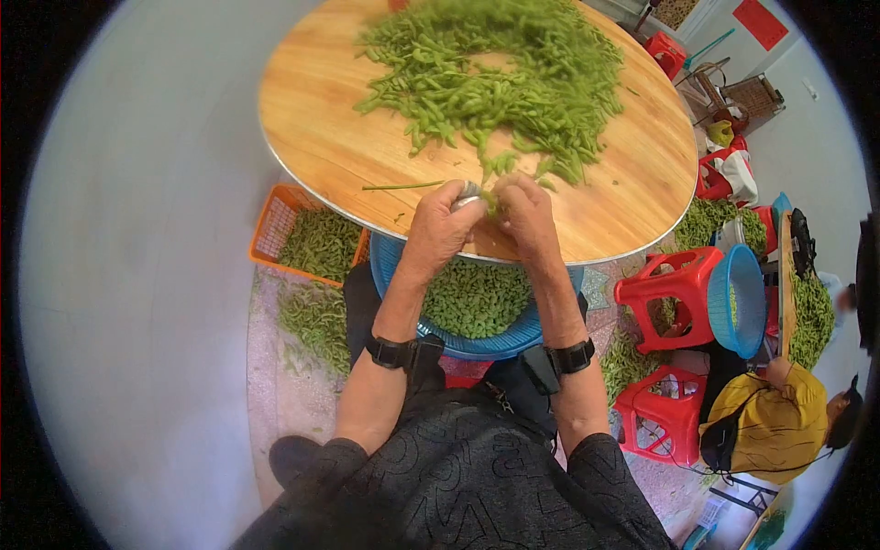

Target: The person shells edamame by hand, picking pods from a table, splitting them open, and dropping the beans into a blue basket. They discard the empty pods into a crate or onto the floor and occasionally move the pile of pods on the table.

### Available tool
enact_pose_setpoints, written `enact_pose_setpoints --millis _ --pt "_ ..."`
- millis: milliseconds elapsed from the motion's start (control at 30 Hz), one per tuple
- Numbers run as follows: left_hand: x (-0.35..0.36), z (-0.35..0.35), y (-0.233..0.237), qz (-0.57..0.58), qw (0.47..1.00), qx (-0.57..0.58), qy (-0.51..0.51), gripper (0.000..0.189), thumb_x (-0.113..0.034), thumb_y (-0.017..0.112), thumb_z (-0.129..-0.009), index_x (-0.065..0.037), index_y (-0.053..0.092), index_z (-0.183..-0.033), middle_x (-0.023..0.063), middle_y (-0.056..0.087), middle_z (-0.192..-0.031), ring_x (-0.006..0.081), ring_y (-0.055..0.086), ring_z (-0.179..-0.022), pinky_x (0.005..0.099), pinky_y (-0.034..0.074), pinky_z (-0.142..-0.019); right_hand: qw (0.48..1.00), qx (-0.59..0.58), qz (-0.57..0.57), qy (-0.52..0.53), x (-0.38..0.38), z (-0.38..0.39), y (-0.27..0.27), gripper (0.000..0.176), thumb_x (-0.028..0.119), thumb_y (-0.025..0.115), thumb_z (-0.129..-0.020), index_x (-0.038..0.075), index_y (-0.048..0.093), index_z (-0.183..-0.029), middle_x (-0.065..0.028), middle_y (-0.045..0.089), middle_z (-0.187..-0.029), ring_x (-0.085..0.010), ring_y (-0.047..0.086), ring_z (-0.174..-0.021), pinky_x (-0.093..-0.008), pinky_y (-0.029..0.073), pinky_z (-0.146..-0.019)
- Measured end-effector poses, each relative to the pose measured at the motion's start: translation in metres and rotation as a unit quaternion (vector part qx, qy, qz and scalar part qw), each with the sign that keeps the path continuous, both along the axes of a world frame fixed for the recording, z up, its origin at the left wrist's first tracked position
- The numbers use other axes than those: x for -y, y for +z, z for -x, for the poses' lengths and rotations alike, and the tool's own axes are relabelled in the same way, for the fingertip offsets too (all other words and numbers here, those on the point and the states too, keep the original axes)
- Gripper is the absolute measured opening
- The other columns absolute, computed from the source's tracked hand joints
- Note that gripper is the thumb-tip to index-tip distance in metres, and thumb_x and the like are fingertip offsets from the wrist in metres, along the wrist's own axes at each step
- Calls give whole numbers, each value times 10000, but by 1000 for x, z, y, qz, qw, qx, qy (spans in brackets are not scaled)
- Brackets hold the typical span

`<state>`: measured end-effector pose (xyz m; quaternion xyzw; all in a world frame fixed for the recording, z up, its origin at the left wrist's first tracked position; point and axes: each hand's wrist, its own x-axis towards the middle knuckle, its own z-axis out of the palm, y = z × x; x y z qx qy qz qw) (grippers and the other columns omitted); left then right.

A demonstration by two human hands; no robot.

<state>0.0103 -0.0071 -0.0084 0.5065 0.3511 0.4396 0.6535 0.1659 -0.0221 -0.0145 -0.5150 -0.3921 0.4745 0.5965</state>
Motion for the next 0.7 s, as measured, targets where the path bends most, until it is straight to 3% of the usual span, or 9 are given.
enact_pose_setpoints --millis 100,300,400,467,700 --pt "-1 -2 -5 -45 998 -22 28 117 -151 673 -960 -63 627 -899 -39 541 -623 27 441 -464 216 334 -403 999 13 41 -1 3 -1 7 188 91 526 -933 29 680 -1021 49 558 -742 -36 445 -599 -224 338 -502" --pt "-2 0 0 -5 999 32 13 135 -154 674 -961 -33 664 -1019 -43 552 -645 15 445 -477 204 320 -403 991 30 56 114 6 -15 9 313 95 533 -945 -26 667 -1201 39 583 -761 -42 480 -626 -224 390 -562" --pt "-4 -1 0 -41 999 4 22 184 -141 670 -960 -16 681 -1095 -46 555 -653 15 440 -477 208 315 -405 988 128 4 91 6 -13 6 359 97 543 -951 -57 638 -1261 21 610 -790 -64 548 -693 -238 449 -626" --pt "-5 5 2 -18 998 -61 -24 303 -142 643 -918 21 692 -1169 -17 619 -786 54 538 -648 237 444 -571 986 140 -4 92 6 -16 4 400 97 553 -952 -61 610 -1316 -5 639 -811 -96 594 -751 -259 490 -695" --pt "-7 3 -5 -39 997 -54 -32 305 -147 639 -908 29 713 -1146 22 657 -795 84 569 -665 263 472 -594 958 263 -39 107 9 -24 9 446 89 558 -979 -69 547 -1395 -63 699 -859 -117 620 -774 -277 515 -728"
